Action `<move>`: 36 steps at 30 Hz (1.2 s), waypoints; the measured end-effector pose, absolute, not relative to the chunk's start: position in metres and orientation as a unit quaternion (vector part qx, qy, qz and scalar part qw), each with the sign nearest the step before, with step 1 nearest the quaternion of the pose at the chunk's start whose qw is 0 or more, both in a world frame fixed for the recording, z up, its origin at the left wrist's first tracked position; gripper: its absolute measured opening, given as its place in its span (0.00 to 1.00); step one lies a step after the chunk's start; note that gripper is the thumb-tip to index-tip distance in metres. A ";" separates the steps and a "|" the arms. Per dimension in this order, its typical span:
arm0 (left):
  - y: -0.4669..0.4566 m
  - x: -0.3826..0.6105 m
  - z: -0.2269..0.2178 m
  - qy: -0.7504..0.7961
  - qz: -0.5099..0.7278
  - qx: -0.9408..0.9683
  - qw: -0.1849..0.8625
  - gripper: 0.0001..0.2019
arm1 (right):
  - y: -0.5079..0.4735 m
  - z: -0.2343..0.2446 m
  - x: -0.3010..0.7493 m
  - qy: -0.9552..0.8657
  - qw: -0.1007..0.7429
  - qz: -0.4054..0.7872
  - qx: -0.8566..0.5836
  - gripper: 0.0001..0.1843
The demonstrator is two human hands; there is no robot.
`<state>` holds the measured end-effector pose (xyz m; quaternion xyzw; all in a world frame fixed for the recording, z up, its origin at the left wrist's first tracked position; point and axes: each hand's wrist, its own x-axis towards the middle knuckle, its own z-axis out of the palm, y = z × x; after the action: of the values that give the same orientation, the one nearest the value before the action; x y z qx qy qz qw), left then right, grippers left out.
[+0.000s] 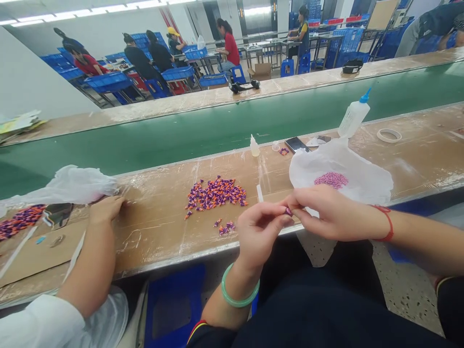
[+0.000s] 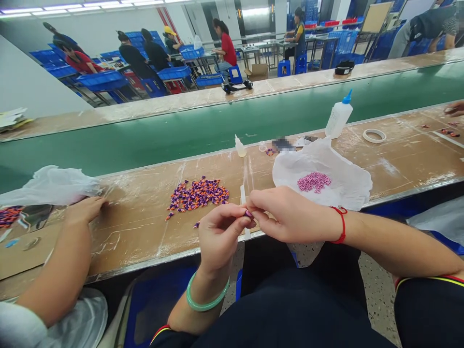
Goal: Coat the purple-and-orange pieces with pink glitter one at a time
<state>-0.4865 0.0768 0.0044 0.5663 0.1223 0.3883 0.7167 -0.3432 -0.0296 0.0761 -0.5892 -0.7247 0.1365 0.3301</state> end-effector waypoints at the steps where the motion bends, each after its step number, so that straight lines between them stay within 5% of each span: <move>1: 0.077 -0.486 0.004 0.124 0.387 0.565 0.718 0.11 | -0.029 0.075 -0.343 -0.725 0.328 0.135 -0.590 0.08; 36: 0.086 -0.479 0.010 0.100 0.362 0.557 0.741 0.10 | -0.025 0.069 -0.337 -0.702 0.362 0.107 -0.604 0.10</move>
<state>-0.4791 0.0860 0.0097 0.5568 0.0996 0.3624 0.7407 -0.3375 -0.0251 0.0686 -0.6041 -0.7017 0.1069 0.3624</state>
